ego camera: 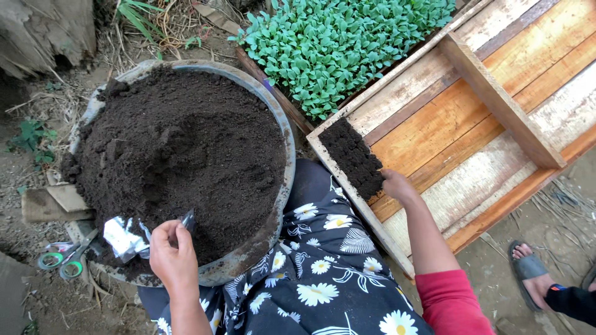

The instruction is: The person scoops soil from a large basin and fills small plastic pouches by hand. They then place the filled pouches into a wooden tray next to the basin. The task is performed repeatedly throughout the video.

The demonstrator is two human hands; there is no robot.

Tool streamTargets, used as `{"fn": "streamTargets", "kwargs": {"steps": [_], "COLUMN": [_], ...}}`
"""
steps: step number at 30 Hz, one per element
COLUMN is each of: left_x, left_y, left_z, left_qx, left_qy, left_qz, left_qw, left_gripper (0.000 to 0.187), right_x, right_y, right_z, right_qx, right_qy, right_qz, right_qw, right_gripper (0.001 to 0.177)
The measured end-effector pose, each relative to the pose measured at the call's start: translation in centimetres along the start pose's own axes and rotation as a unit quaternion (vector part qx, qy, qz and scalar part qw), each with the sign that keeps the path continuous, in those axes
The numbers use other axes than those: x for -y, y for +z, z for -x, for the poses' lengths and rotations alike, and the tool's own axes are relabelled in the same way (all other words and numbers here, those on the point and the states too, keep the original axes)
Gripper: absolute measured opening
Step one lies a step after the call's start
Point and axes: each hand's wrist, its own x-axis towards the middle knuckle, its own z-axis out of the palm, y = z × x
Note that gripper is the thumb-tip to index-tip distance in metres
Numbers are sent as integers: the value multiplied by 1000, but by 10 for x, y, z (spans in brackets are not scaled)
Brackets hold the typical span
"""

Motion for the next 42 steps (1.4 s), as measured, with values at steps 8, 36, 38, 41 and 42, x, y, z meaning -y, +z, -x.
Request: {"fn": "streamTargets", "kwargs": {"steps": [8,36,38,41,42], "left_x": [-11,-18,-18,-30,-28], "left_y": [9,20,21,2,-1], "left_z": [2,9,10,9,9], "left_qx": [7,56,79,-10,-12], "left_qy": [-65,8,3,-2,-2], "left_qz": [172,277,301,249,250], "left_qw": [983,959,950,968,968], "left_gripper": [19,29,34,17,17], "right_x": [66,193,196,196,195], "right_y": [11,205,202,183,183], "right_z": [25,121,123,131,133], "right_qx": [-125,131,56,48,48], "right_qy": [-244,-485,-549,-582,-583], "right_qz": [68,-113,-51,46,46], "right_qw": [959,857,832,810,809], "right_gripper": [46,27,9,7,7]}}
